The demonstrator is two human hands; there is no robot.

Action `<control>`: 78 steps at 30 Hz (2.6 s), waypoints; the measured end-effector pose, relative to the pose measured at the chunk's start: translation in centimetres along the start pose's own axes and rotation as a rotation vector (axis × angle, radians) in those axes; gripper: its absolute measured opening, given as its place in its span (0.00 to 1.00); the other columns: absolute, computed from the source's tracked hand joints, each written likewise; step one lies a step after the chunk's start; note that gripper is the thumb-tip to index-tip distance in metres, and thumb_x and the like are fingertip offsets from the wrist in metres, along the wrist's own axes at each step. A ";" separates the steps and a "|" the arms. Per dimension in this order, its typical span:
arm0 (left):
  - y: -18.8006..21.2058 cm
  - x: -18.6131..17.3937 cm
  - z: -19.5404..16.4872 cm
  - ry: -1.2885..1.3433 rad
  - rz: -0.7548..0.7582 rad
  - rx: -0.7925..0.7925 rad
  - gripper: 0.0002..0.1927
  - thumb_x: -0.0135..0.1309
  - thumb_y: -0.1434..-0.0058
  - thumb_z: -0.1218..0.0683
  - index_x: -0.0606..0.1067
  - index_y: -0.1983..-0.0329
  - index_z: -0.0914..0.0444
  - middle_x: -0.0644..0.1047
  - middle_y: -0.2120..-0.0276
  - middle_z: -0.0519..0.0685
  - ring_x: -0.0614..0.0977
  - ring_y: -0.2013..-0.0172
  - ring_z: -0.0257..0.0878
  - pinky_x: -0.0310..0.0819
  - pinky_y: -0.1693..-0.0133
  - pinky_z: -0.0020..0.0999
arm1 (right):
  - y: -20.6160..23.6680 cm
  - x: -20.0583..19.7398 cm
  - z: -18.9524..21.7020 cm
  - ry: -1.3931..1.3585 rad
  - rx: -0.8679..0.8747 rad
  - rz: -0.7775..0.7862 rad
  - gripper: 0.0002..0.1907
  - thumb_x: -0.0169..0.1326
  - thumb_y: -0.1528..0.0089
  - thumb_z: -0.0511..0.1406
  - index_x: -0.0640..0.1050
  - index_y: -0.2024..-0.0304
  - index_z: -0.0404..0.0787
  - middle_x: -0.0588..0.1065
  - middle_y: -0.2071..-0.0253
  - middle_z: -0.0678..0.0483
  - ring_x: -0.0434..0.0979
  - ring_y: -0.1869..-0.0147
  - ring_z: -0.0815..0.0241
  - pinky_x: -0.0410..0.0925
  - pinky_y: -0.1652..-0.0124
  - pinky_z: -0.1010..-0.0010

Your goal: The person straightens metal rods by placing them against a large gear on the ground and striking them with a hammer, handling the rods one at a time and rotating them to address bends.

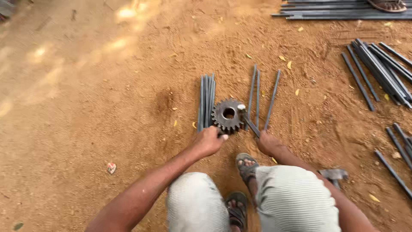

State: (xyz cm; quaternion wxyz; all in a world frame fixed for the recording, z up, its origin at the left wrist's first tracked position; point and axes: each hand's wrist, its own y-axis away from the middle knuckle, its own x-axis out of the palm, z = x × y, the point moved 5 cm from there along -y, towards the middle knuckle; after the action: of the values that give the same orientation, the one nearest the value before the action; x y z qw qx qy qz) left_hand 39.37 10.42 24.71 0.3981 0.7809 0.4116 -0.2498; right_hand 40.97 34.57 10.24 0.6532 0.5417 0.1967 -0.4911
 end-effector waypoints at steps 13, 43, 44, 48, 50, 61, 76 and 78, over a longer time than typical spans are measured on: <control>-20.0 -3.5 3.8 -0.178 0.079 0.062 0.15 0.54 0.30 0.52 0.79 0.60 0.71 0.78 0.72 0.54 0.76 0.79 0.38 0.71 0.79 0.34 | -10.4 0.0 4.0 0.123 -0.066 -0.036 0.26 0.29 0.23 0.48 0.66 0.42 0.34 0.75 0.60 0.40 0.77 0.60 0.47 0.74 0.57 0.51; -67.5 8.9 3.7 -0.304 -0.134 -0.067 0.27 0.48 0.35 0.44 0.70 0.44 0.70 0.59 0.36 0.68 0.55 0.37 0.65 0.46 0.42 0.67 | -30.9 9.2 -9.6 -0.127 -0.006 0.044 0.16 0.37 0.27 0.45 0.67 0.55 0.40 0.71 0.85 0.58 0.61 0.91 0.67 0.59 0.92 0.69; -67.5 8.4 4.0 -0.243 -0.129 -0.049 0.26 0.48 0.34 0.45 0.70 0.45 0.71 0.61 0.41 0.67 0.58 0.42 0.63 0.49 0.46 0.64 | -30.7 9.4 -9.9 -0.145 -0.003 0.049 0.16 0.36 0.26 0.46 0.68 0.56 0.41 0.72 0.85 0.57 0.62 0.90 0.67 0.59 0.92 0.68; -64.8 3.4 7.1 -0.180 -0.158 0.245 0.22 0.45 0.29 0.48 0.69 0.48 0.74 0.71 0.59 0.63 0.71 0.62 0.55 0.64 0.64 0.51 | -29.4 9.2 -10.6 -0.134 0.034 0.061 0.17 0.37 0.27 0.46 0.67 0.55 0.40 0.74 0.84 0.54 0.67 0.90 0.63 0.62 0.90 0.67; -60.3 2.2 11.0 -0.146 -0.255 0.295 0.20 0.44 0.27 0.50 0.69 0.50 0.75 0.76 0.68 0.61 0.77 0.72 0.51 0.72 0.72 0.45 | -28.8 9.5 -10.9 -0.197 0.066 0.088 0.17 0.37 0.27 0.46 0.68 0.56 0.40 0.75 0.83 0.53 0.68 0.89 0.61 0.63 0.90 0.65; -41.7 10.6 17.9 1.058 0.024 -0.329 0.22 0.41 0.24 0.45 0.79 0.55 0.66 0.75 0.78 0.46 0.70 0.85 0.33 0.64 0.86 0.31 | -26.4 14.5 -10.2 -0.172 0.108 0.096 0.18 0.39 0.27 0.48 0.70 0.55 0.41 0.72 0.82 0.54 0.64 0.88 0.64 0.61 0.90 0.67; -43.1 -1.4 12.7 1.897 0.172 0.024 0.18 0.47 0.24 0.48 0.73 0.47 0.69 0.83 0.59 0.59 0.86 0.68 0.40 0.85 0.66 0.31 | -29.4 16.4 -5.7 -0.112 0.129 0.065 0.17 0.37 0.27 0.46 0.68 0.54 0.40 0.73 0.79 0.49 0.61 0.90 0.65 0.61 0.93 0.67; -43.4 -1.3 13.5 1.910 0.168 0.053 0.22 0.47 0.21 0.46 0.73 0.47 0.72 0.83 0.59 0.60 0.86 0.67 0.40 0.85 0.65 0.30 | -29.8 16.4 -5.8 -0.175 0.187 0.115 0.16 0.37 0.27 0.45 0.67 0.54 0.39 0.73 0.79 0.47 0.61 0.90 0.66 0.61 0.94 0.67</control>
State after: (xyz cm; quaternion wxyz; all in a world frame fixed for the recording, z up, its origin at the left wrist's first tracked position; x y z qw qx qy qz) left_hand 1.31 13.62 0.00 -0.1067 0.6905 0.4994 0.5123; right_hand 24.29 34.80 -19.96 0.6415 0.5658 0.0608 -0.5145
